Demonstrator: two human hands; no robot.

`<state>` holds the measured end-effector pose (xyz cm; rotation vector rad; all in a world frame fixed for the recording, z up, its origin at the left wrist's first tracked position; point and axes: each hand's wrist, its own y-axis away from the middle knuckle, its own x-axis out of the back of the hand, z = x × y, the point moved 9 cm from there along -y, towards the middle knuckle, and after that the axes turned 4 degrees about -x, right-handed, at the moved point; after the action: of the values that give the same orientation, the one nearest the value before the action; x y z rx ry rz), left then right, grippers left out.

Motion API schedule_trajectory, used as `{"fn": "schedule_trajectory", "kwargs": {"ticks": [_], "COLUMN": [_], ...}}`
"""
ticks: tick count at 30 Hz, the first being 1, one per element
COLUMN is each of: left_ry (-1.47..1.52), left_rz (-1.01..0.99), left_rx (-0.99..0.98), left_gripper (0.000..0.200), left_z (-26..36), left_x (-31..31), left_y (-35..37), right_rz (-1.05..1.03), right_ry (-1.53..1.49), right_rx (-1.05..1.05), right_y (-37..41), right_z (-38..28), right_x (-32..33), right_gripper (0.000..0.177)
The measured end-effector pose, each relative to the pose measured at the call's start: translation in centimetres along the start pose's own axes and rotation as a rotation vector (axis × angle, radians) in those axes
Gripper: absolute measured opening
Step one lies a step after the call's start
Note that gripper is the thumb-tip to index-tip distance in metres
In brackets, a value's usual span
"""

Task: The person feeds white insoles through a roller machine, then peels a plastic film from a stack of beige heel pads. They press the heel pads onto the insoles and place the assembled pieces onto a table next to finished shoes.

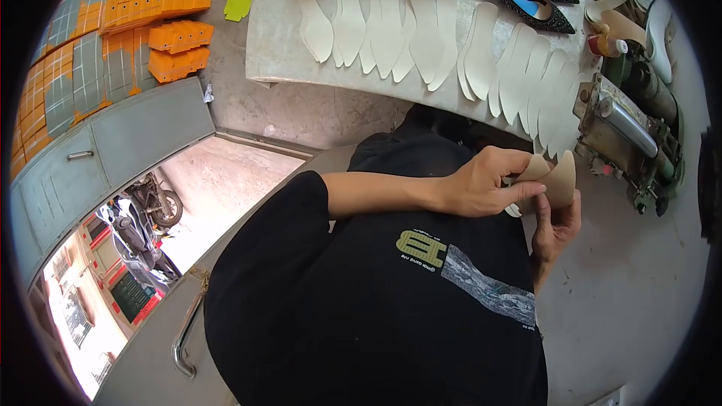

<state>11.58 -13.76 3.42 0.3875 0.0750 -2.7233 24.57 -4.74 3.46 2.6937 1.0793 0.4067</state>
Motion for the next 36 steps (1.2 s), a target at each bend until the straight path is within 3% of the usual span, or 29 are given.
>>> {"fn": "schedule_trajectory", "kwargs": {"ticks": [7,8,10,20,23,25,27,28,30,36], "left_ry": [-0.176,-0.138,-0.173,-0.175,-0.162,-0.160,-0.153,-0.146,-0.137,-0.124], "left_rz": [0.045,0.023,-0.022,-0.122,-0.268,-0.399,-0.441,-0.466,-0.509,-0.559], "left_rx": [-0.385,-0.389,-0.374,-0.376,-0.359,-0.347,-0.344,-0.340,-0.322,-0.307], "left_gripper": [0.028,0.028,0.029,0.032,0.032,0.033,0.033,0.033,0.033,0.034], "left_z": [3.7,3.9,4.3,4.8,4.8,4.7,4.8,4.9,4.9,4.5], "left_x": [-0.2,-0.4,-0.9,-2.0,-3.1,-4.3,-4.9,-5.3,-6.1,-7.3], "left_y": [0.5,0.7,0.7,0.9,1.3,1.5,1.5,1.5,1.7,2.0], "right_rz": [-0.060,-0.025,-0.184,-0.195,-0.204,0.036,0.404,0.410,0.824,0.760], "right_ry": [-0.035,-0.009,-0.107,-0.244,-0.525,-0.663,-0.431,-0.438,-0.201,-0.677], "right_rx": [0.079,0.071,0.206,0.118,0.094,-0.147,-0.294,-0.288,-0.351,-0.456], "right_y": [0.4,0.2,0.3,1.9,1.1,-0.2,-0.8,-1.7,-1.0,-4.7], "right_z": [0.4,0.4,-0.9,-0.6,1.7,8.1,15.3,18.2,23.6,31.9], "right_x": [0.5,0.8,-0.5,-0.9,-0.4,2.4,6.6,7.2,11.3,11.1], "right_gripper": [0.030,0.030,0.032,0.045,0.045,0.050,0.052,0.052,0.053,0.045]}}
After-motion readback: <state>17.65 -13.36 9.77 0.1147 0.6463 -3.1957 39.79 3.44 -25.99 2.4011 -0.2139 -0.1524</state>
